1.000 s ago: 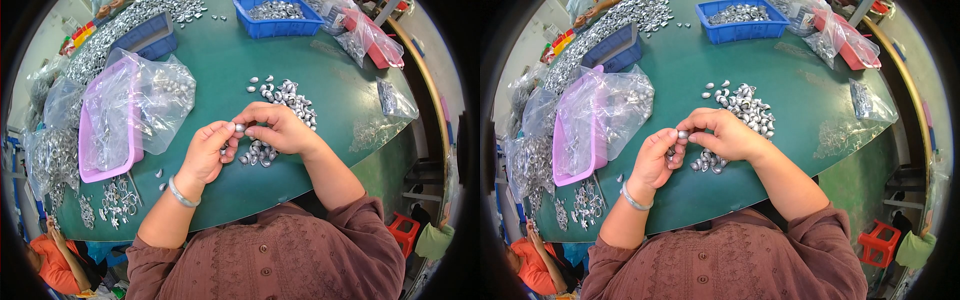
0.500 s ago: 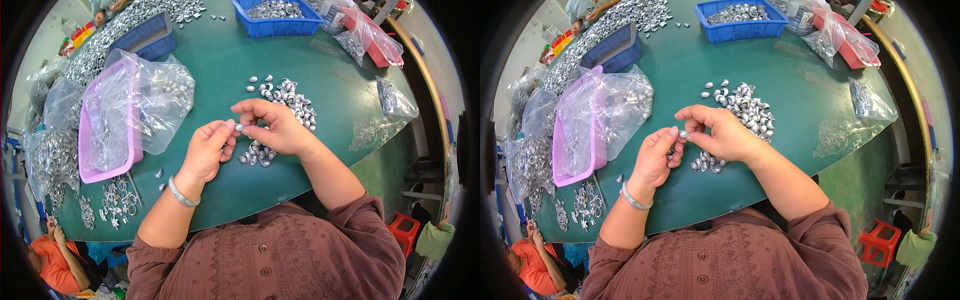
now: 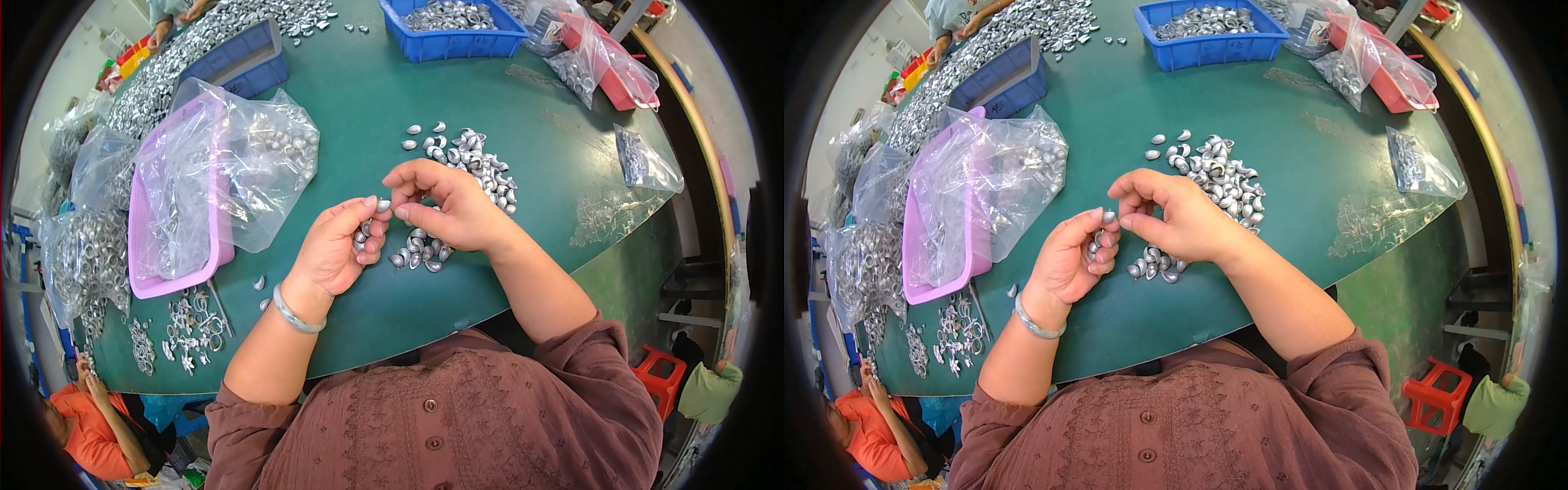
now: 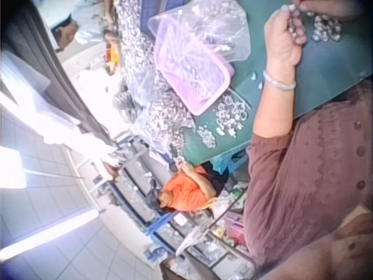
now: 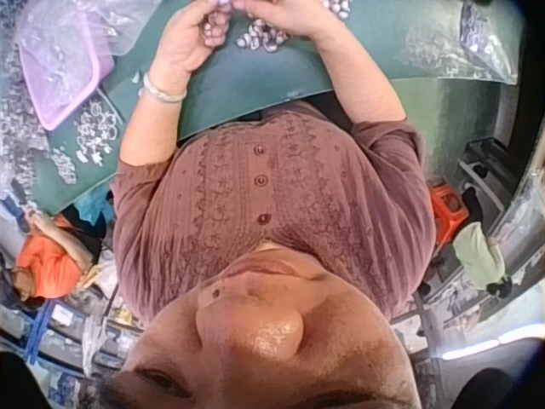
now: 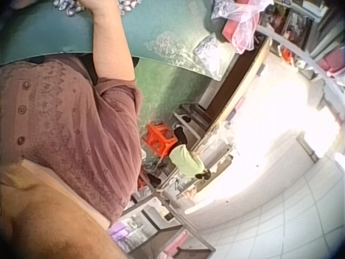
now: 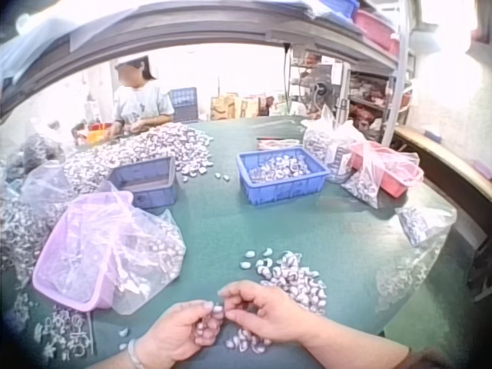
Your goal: The person picks up and puts down small grey metal parts from a pile on the table, placing them into a pink plastic tray.
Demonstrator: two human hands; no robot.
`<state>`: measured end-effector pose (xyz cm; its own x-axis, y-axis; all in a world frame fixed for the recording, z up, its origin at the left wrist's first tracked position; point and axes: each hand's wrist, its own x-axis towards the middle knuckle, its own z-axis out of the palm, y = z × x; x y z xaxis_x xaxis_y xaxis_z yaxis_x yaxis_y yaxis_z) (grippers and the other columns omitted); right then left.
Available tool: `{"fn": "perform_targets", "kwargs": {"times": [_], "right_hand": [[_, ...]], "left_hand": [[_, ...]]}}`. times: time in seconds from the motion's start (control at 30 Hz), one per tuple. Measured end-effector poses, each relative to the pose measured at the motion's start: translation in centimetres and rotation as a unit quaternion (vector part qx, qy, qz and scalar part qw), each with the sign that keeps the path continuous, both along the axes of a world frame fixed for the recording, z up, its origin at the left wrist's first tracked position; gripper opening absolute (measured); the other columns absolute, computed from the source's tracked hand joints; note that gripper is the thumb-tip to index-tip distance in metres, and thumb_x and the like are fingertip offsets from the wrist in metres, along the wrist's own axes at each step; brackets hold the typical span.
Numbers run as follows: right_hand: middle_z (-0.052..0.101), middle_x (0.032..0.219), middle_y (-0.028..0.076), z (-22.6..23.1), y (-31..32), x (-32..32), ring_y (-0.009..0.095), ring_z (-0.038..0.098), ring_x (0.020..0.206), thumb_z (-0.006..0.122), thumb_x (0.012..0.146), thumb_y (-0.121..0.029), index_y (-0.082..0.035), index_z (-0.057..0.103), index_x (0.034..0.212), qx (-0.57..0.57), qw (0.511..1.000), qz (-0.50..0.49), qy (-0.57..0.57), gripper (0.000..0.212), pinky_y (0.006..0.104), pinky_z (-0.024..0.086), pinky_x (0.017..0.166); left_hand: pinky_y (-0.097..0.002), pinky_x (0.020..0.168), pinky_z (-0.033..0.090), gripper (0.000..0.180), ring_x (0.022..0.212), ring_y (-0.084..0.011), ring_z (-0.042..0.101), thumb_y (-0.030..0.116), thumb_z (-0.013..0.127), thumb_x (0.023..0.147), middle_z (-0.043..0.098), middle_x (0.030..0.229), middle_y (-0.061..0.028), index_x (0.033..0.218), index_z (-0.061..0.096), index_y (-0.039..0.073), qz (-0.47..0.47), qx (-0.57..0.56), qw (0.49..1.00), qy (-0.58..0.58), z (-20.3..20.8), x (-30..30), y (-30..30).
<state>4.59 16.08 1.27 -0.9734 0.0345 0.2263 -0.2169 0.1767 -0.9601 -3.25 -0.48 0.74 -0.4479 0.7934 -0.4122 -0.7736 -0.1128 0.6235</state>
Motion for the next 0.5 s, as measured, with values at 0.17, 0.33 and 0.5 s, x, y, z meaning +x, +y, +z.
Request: {"fn": "perform_targets", "kwargs": {"times": [0.17,0.33,0.5], "right_hand": [[0.058,0.075,0.003,0.35,0.12,0.0,0.01,0.054,0.071,0.057,0.079,-0.005,0.0,0.056,0.09,0.027,1.0,0.008,-0.001,0.013,0.0236,0.044,0.064],[0.059,0.074,0.004,0.33,0.07,0.03,0.01,0.055,0.069,0.058,0.079,-0.005,0.0,0.058,0.086,0.024,1.0,0.007,0.008,0.009,0.0234,0.044,0.063],[0.06,0.075,0.004,0.56,0.14,0.05,0.01,0.056,0.069,0.058,0.079,-0.005,-0.001,0.059,0.087,0.043,0.999,0.011,0.015,0.009,0.0237,0.044,0.063]], "left_hand": [[-0.0173,0.04,0.028,0.02,0.052,-0.0078,0.041,0.021,0.051,0.085,0.048,0.065,-0.0006,0.082,0.056,0.002,-0.014,0.029,0.998,-0.048,-0.5,-0.3,-0.22],[-0.0171,0.041,0.028,0.021,0.054,-0.0081,0.041,0.022,0.049,0.086,0.047,0.066,-0.0005,0.082,0.056,0.003,-0.033,0.058,0.994,-0.092,-0.73,-0.49,-0.31],[-0.0172,0.041,0.029,0.019,0.054,-0.0082,0.04,0.022,0.049,0.086,0.047,0.067,-0.0006,0.081,0.056,0.004,-0.037,0.072,0.991,-0.108,-0.64,-0.51,-0.28]]}}
